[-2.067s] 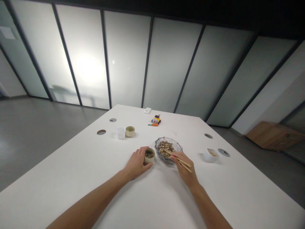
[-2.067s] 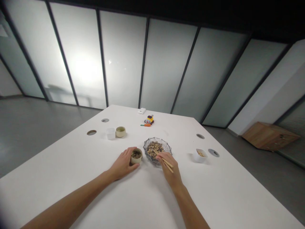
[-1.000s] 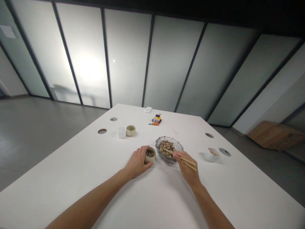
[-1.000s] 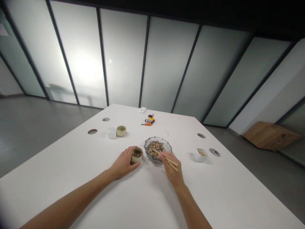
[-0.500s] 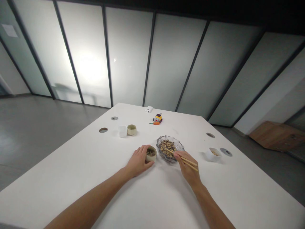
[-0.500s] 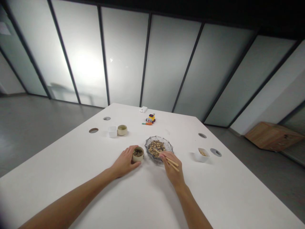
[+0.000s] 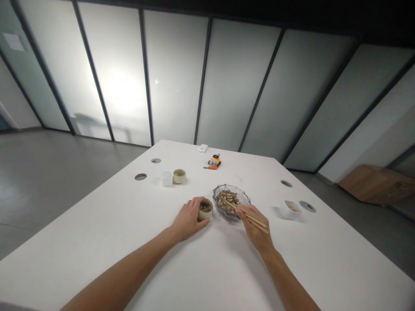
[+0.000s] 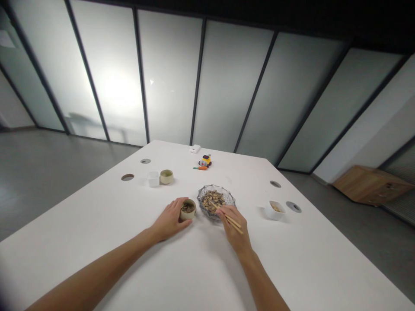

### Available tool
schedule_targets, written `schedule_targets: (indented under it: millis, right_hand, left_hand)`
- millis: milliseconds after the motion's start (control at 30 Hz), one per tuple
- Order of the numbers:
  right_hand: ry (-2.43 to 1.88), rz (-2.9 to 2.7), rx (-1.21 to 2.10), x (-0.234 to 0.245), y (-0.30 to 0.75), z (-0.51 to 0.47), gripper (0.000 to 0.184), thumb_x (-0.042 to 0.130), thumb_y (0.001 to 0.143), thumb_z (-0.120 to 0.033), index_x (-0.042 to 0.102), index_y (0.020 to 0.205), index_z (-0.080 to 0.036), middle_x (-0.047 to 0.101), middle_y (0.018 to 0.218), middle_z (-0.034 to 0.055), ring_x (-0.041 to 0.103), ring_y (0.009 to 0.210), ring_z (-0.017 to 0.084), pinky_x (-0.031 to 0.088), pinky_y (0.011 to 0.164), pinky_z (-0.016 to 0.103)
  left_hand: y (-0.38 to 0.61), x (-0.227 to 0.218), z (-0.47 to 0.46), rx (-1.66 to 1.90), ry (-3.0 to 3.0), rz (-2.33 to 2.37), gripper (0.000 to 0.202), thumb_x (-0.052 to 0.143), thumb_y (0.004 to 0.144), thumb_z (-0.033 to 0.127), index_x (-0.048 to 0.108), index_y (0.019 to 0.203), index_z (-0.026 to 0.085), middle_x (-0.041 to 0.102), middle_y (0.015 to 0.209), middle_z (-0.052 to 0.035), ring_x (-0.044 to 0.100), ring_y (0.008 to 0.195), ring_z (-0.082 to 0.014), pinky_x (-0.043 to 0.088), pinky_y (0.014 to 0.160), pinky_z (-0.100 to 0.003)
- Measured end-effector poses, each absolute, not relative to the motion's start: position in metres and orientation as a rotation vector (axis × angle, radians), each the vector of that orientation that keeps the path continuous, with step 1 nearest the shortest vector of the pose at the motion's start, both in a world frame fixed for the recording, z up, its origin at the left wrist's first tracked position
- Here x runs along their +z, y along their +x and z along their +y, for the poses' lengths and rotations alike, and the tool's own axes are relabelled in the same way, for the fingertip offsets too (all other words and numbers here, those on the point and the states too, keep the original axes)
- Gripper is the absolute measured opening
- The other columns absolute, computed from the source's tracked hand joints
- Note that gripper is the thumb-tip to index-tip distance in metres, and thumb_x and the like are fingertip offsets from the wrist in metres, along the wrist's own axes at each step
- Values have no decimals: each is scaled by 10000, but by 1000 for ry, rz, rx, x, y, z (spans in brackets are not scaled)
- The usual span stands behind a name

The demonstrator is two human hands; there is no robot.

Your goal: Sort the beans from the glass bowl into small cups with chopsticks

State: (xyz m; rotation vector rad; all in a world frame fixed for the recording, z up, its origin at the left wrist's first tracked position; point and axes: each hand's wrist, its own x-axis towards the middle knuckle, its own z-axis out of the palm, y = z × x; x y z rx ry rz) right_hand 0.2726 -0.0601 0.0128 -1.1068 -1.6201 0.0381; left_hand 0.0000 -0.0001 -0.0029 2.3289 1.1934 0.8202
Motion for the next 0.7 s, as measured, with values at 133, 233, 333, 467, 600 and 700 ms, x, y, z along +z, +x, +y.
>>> schedule_targets:
  millis: [133,233,333,467,600,700]
  right_hand:
    - [-1114,-1633,23,11,274,-61,283,662,1065,-459,812,954,-246,818,933,77,769,871,250,658,839,405]
    - [-1151,-1624,7,11,274,-62,335,625,1076,-506,792,941,-249,807,925,74,757,869,250,646,822,399]
    - [-1187,-1610,21,12,272,-62,369,621,1069,-547,764,907,-247,778,881,63,737,819,237,630,758,367]
    - [-1173,-1642,27,15,270,-63,339,628,1072,-511,747,893,-248,768,866,56,729,802,231,626,749,357]
    - [-1128,-1663,17,15,269,-62,300,633,1076,-466,766,919,-248,785,900,69,746,841,244,643,816,388]
    - [-1137,-1650,33,15,269,-62,305,643,1070,-482,785,931,-251,792,917,78,754,848,249,654,825,399]
  left_hand:
    - [0,-2,0,815,2327,1191,682,783,879,333,509,1499,260,636,1450,-130,637,1295,-355,500,1142,-529]
    - [0,0,0,806,2324,1196,683,782,877,326,511,1500,247,638,1443,-138,638,1294,-358,503,1141,-529]
    - [0,1,-1,780,2323,1204,684,775,888,323,501,1507,225,632,1449,-151,630,1311,-363,497,1150,-533]
    - [0,1,-1,801,2323,1193,688,780,883,334,502,1508,254,633,1462,-138,631,1309,-363,500,1144,-544]
    - [0,-2,0,807,2326,1184,696,777,884,334,498,1516,247,627,1477,-144,625,1321,-363,491,1158,-544]
    - [0,-3,1,820,2323,1185,697,779,884,339,502,1518,258,632,1471,-139,631,1311,-359,497,1149,-540]
